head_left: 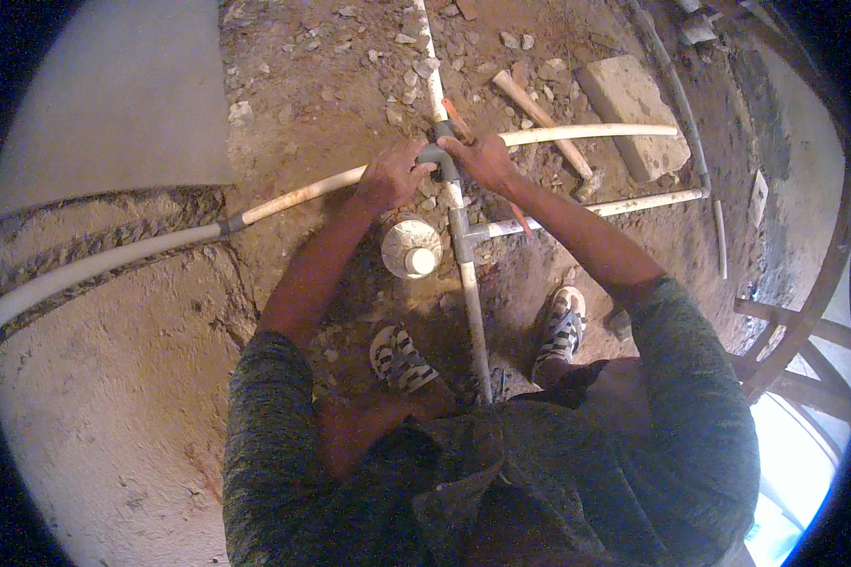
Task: The person connects and fits PVC pipes by hand, applying adhesive to joints, attaching elbows, and positioning the pipe assembly into floor trenches while working alongside another person.
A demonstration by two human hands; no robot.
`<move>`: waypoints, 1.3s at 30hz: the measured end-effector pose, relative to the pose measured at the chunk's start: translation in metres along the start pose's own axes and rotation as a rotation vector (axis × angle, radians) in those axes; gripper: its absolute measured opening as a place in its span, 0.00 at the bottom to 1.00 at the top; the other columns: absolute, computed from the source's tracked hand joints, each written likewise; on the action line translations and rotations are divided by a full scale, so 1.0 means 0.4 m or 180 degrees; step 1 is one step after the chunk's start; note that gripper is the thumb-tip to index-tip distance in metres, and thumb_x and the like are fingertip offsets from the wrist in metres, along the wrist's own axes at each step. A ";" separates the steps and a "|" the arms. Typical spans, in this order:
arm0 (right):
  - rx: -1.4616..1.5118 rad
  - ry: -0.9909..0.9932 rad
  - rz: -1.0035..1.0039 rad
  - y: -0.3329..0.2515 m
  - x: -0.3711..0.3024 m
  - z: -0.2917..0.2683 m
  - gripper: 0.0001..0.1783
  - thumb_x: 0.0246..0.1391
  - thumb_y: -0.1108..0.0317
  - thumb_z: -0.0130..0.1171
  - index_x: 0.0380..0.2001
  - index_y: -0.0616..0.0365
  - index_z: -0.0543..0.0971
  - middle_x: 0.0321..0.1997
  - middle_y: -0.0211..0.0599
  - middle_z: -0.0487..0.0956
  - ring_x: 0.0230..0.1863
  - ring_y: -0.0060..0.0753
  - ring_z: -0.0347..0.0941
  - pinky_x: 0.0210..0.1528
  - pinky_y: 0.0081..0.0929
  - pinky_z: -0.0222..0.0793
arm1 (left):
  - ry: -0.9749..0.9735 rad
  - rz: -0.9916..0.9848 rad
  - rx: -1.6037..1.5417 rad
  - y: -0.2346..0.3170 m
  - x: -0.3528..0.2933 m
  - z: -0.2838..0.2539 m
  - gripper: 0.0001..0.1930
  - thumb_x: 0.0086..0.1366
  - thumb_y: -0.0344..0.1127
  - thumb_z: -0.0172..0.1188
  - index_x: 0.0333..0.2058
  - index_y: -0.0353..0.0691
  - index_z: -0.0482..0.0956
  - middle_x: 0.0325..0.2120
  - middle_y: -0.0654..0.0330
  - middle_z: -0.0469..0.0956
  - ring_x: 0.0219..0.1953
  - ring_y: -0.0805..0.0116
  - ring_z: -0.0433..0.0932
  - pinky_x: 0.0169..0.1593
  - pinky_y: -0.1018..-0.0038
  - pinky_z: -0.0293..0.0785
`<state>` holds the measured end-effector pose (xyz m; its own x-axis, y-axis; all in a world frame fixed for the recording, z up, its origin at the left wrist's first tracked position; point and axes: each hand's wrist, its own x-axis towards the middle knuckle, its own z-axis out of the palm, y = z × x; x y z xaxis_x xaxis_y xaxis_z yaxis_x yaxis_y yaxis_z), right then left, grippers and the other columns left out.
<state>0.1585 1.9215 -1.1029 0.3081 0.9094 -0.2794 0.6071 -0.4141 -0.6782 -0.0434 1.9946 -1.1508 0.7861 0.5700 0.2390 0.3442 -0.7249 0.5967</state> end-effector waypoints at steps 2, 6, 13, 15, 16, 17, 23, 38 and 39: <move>-0.0294 -0.0077 0.0362 0.004 0.017 0.013 0.39 0.48 0.30 0.57 0.28 0.64 0.81 0.21 0.53 0.78 0.25 0.55 0.77 0.28 0.49 0.70 | 0.0038 0.0112 0.0023 -0.016 -0.002 0.005 0.23 0.62 0.44 0.61 0.51 0.37 0.70 0.39 0.48 0.76 0.42 0.48 0.77 0.44 0.56 0.73; -0.0060 -0.0214 0.0179 -0.001 0.016 0.004 0.40 0.48 0.30 0.58 0.20 0.66 0.78 0.17 0.51 0.77 0.21 0.52 0.76 0.26 0.48 0.69 | -0.0012 0.0033 0.0056 -0.032 -0.010 0.008 0.25 0.61 0.45 0.62 0.51 0.37 0.69 0.40 0.48 0.76 0.42 0.47 0.77 0.45 0.55 0.73; -0.0008 -0.0104 0.0062 0.015 0.014 0.006 0.40 0.49 0.30 0.57 0.19 0.66 0.78 0.16 0.51 0.76 0.20 0.53 0.76 0.26 0.48 0.69 | -0.0146 -0.0331 -0.0215 -0.008 -0.011 -0.013 0.28 0.55 0.42 0.65 0.52 0.38 0.69 0.44 0.45 0.75 0.47 0.45 0.76 0.48 0.54 0.72; -0.0166 -0.0117 0.0075 0.011 0.017 0.006 0.40 0.49 0.30 0.57 0.20 0.65 0.79 0.16 0.51 0.76 0.20 0.53 0.76 0.27 0.49 0.70 | -0.0262 -0.0522 -0.0287 -0.010 -0.010 -0.013 0.27 0.54 0.42 0.66 0.51 0.38 0.70 0.44 0.45 0.76 0.47 0.45 0.76 0.49 0.53 0.73; -0.0223 -0.0046 0.0021 0.017 0.021 0.012 0.39 0.50 0.30 0.56 0.22 0.65 0.80 0.17 0.51 0.77 0.21 0.54 0.76 0.27 0.49 0.70 | -0.0258 -0.0532 -0.0291 -0.006 -0.006 -0.014 0.27 0.54 0.42 0.66 0.50 0.39 0.71 0.43 0.45 0.76 0.47 0.45 0.76 0.48 0.53 0.73; -0.0280 0.0023 -0.0032 0.025 0.023 0.015 0.39 0.50 0.31 0.56 0.23 0.64 0.81 0.17 0.51 0.77 0.21 0.54 0.76 0.27 0.49 0.70 | -0.0254 -0.0543 -0.0294 -0.002 -0.001 -0.013 0.26 0.54 0.43 0.65 0.50 0.39 0.71 0.42 0.45 0.77 0.46 0.45 0.76 0.48 0.53 0.73; -0.0197 -0.0236 -0.0054 -0.057 -0.016 -0.032 0.35 0.53 0.34 0.55 0.43 0.58 0.80 0.21 0.52 0.79 0.23 0.55 0.78 0.28 0.50 0.71 | -0.0318 -0.1049 -0.0104 0.011 0.014 -0.003 0.20 0.55 0.48 0.64 0.41 0.40 0.76 0.37 0.48 0.79 0.42 0.46 0.78 0.45 0.53 0.74; 0.0143 0.0070 -0.0074 -0.005 0.002 0.002 0.34 0.50 0.34 0.59 0.29 0.60 0.82 0.21 0.52 0.79 0.28 0.56 0.79 0.33 0.48 0.72 | -0.0526 -0.1485 0.0406 0.065 0.043 -0.008 0.24 0.52 0.55 0.62 0.35 0.38 0.80 0.33 0.46 0.81 0.39 0.47 0.80 0.44 0.56 0.76; 0.0158 0.0078 -0.0085 -0.010 -0.001 0.000 0.33 0.50 0.34 0.59 0.30 0.59 0.82 0.21 0.51 0.79 0.28 0.56 0.78 0.33 0.47 0.72 | -0.0610 -0.1463 0.0291 0.066 0.046 -0.011 0.24 0.52 0.55 0.62 0.35 0.38 0.80 0.34 0.46 0.81 0.39 0.47 0.81 0.44 0.56 0.76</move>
<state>0.1560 1.9230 -1.0999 0.3105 0.9186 -0.2445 0.5784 -0.3866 -0.7183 -0.0221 1.9875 -1.1273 0.6198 0.7632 -0.1827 0.7137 -0.4514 0.5356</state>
